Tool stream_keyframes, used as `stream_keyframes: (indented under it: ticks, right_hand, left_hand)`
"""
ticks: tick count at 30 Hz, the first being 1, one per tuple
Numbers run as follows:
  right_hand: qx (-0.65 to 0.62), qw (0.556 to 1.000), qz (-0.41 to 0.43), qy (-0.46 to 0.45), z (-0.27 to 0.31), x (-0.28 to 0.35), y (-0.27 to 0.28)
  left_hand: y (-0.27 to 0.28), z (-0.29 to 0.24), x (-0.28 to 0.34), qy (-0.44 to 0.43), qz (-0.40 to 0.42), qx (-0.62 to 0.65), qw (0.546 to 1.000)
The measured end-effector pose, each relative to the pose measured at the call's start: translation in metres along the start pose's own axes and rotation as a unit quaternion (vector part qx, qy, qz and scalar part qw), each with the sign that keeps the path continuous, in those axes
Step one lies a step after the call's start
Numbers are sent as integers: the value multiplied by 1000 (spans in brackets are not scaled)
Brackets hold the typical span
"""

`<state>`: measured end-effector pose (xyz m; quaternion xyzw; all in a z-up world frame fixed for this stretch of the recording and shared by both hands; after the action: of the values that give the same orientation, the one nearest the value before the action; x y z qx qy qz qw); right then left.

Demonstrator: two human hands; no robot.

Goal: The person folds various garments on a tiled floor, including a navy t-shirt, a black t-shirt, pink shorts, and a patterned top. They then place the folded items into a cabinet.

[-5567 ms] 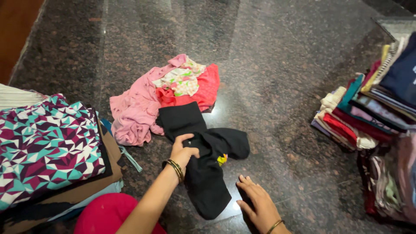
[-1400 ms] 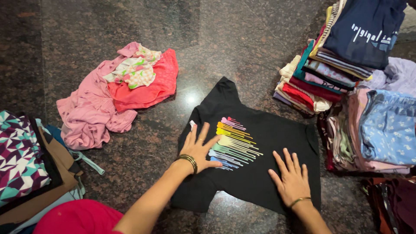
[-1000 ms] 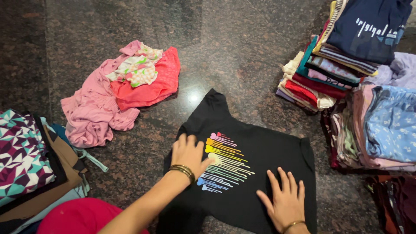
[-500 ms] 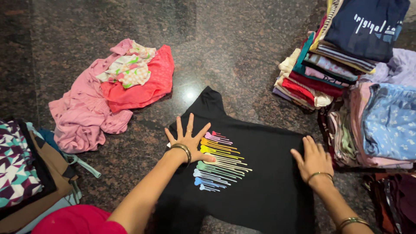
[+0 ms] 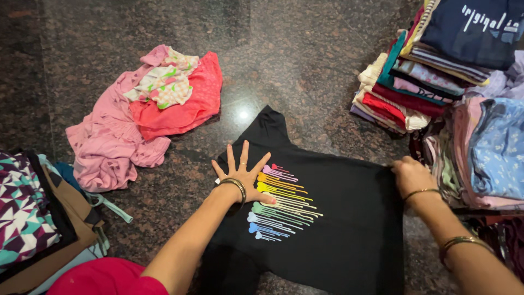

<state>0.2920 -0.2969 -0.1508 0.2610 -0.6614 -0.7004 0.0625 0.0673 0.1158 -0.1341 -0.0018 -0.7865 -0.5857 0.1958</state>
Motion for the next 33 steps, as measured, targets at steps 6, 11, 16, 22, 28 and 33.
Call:
stream_keyframes:
  ticks: [6,11,16,22,28,33]
  right_hand:
    - [-394,808,166,-407,-97,13,-79]
    - [-582,574,198,-541,-96,23,-87]
    - [-627,541,134,-545,-67,24,-68]
    - [-236,865,-48,-441,-40,19,16]
    - [-240,958,-135,86,125,19,84]
    - [-116,982,23,148,163,64,53]
  left_hand:
    - [0,0,0,4,10,-3,1000]
    - [-1,0,-2,8,12,-9,1000]
    - [-2,0,-4,8,17,-12,1000]
    - [2,0,-6,22,0,11,1000]
    - [9,-3,-28,42,-26,8,999]
    - [8,8,-43,21,-108,13,994]
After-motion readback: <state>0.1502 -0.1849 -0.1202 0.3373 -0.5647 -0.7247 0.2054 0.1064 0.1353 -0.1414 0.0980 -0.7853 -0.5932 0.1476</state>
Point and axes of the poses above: each hand's wrist, its own x-axis away from the middle knuckle, its own y-axis out of the back of the hand, z = x × y, the point moved 8 cm from there along -x, towards the middle knuckle, and after that the axes turned 13 degrees about -z, right-handed, at the moved point
